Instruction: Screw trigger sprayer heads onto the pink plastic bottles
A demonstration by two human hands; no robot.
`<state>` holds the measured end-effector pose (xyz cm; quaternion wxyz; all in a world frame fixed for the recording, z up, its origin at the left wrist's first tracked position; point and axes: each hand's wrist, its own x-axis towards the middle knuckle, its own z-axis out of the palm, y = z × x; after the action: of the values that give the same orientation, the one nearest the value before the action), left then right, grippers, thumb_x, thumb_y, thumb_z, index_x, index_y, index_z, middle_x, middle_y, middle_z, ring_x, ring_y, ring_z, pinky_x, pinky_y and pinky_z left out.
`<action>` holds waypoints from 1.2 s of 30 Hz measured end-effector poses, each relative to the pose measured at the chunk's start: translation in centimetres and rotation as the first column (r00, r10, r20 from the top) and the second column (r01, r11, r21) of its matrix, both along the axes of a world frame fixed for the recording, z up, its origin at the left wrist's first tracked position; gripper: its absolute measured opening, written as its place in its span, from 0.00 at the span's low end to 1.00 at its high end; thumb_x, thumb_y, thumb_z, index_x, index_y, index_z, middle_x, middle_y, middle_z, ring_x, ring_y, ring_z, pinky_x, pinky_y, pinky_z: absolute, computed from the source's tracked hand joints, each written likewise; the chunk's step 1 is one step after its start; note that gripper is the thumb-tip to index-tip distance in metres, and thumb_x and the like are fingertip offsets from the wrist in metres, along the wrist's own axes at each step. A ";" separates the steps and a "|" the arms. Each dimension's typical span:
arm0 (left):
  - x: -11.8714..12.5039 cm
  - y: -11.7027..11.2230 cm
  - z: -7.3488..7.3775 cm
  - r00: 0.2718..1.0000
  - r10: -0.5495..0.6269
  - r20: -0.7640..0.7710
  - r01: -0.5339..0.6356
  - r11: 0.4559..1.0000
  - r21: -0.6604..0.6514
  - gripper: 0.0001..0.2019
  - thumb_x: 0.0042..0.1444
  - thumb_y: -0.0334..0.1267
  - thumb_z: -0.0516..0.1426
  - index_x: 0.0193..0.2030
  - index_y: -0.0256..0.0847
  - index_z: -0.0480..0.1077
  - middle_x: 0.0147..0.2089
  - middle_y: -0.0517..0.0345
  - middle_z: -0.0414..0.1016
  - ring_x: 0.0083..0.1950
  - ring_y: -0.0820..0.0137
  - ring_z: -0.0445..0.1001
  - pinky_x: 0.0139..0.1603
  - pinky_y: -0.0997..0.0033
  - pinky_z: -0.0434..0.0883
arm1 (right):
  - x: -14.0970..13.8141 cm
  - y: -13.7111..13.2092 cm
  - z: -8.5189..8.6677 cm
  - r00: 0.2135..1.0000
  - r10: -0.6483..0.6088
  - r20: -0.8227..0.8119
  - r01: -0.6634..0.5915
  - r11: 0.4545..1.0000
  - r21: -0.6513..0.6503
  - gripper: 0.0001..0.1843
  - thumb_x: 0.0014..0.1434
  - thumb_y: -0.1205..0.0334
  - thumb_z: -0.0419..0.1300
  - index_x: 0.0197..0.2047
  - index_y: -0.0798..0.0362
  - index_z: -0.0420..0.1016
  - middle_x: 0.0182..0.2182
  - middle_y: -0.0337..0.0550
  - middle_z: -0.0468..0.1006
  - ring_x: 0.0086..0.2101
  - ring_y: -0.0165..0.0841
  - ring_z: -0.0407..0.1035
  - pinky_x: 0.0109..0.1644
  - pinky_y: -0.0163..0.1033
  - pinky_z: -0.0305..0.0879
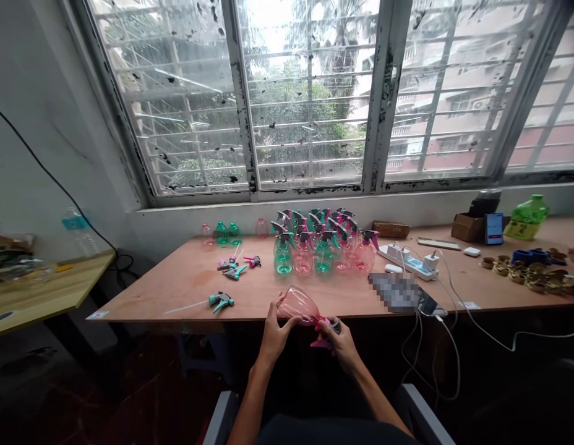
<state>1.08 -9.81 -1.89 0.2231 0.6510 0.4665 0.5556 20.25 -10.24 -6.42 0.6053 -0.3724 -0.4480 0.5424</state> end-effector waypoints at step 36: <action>2.3 -0.9 0.8 0.998 0.050 0.034 -0.049 0.999 -0.020 0.31 0.53 0.44 0.67 0.62 0.45 0.64 0.62 0.49 0.69 0.68 0.55 0.65 0.70 0.53 0.58 | 2.6 0.9 2.6 0.997 -0.065 0.045 0.060 0.993 0.104 0.26 0.50 0.43 0.72 0.36 0.57 0.75 0.19 0.38 0.76 0.21 0.31 0.68 0.24 0.35 0.69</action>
<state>3.37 -10.73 -1.09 0.2237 0.6275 0.4838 0.5675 22.87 -9.32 -3.82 0.6294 -0.3676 -0.4778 0.4904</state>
